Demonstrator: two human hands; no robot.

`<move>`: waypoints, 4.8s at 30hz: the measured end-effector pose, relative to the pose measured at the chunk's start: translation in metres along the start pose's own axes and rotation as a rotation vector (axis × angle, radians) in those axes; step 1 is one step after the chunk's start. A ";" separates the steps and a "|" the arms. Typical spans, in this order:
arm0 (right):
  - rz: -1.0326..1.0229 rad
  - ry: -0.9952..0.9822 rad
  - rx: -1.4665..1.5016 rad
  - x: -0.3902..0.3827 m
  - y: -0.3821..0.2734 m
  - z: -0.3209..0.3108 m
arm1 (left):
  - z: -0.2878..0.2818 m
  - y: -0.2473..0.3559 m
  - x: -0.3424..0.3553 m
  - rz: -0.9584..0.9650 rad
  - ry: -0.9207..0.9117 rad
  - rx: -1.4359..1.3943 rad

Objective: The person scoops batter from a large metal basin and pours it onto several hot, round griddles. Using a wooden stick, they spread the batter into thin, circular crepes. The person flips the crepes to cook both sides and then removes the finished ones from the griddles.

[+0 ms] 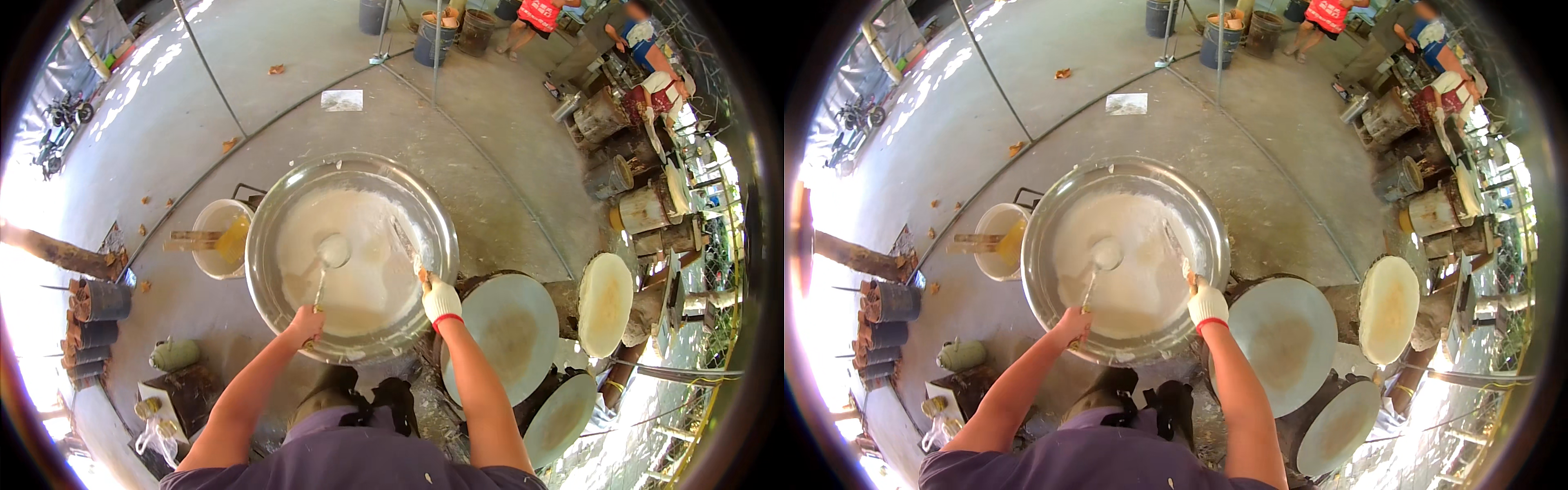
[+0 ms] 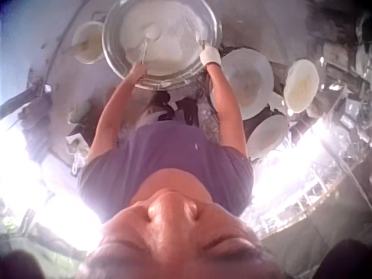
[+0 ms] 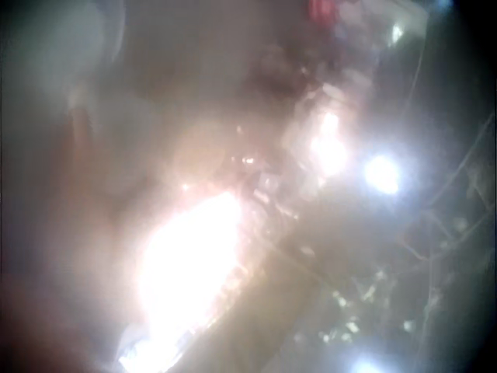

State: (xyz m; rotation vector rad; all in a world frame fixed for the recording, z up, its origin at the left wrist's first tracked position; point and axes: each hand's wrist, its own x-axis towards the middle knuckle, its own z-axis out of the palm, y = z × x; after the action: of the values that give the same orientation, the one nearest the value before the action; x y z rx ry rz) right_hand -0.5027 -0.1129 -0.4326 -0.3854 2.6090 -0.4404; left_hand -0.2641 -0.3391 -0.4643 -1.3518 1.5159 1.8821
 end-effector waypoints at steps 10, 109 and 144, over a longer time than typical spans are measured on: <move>0.481 -0.551 0.828 -0.022 -0.058 0.039 | 0.025 -0.011 0.138 0.060 -0.191 0.162; 0.894 1.066 1.775 -0.401 0.482 -0.099 | 0.690 0.037 -0.114 1.663 -0.597 1.696; 0.667 0.737 1.398 -0.458 0.572 -0.110 | 0.589 -0.011 -0.199 0.516 -0.755 0.636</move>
State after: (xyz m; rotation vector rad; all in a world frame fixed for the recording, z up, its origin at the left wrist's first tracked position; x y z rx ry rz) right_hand -0.2745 0.5897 -0.3705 1.2193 2.0369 -2.1279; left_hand -0.4220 0.2460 -0.3259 0.0515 1.8550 1.6252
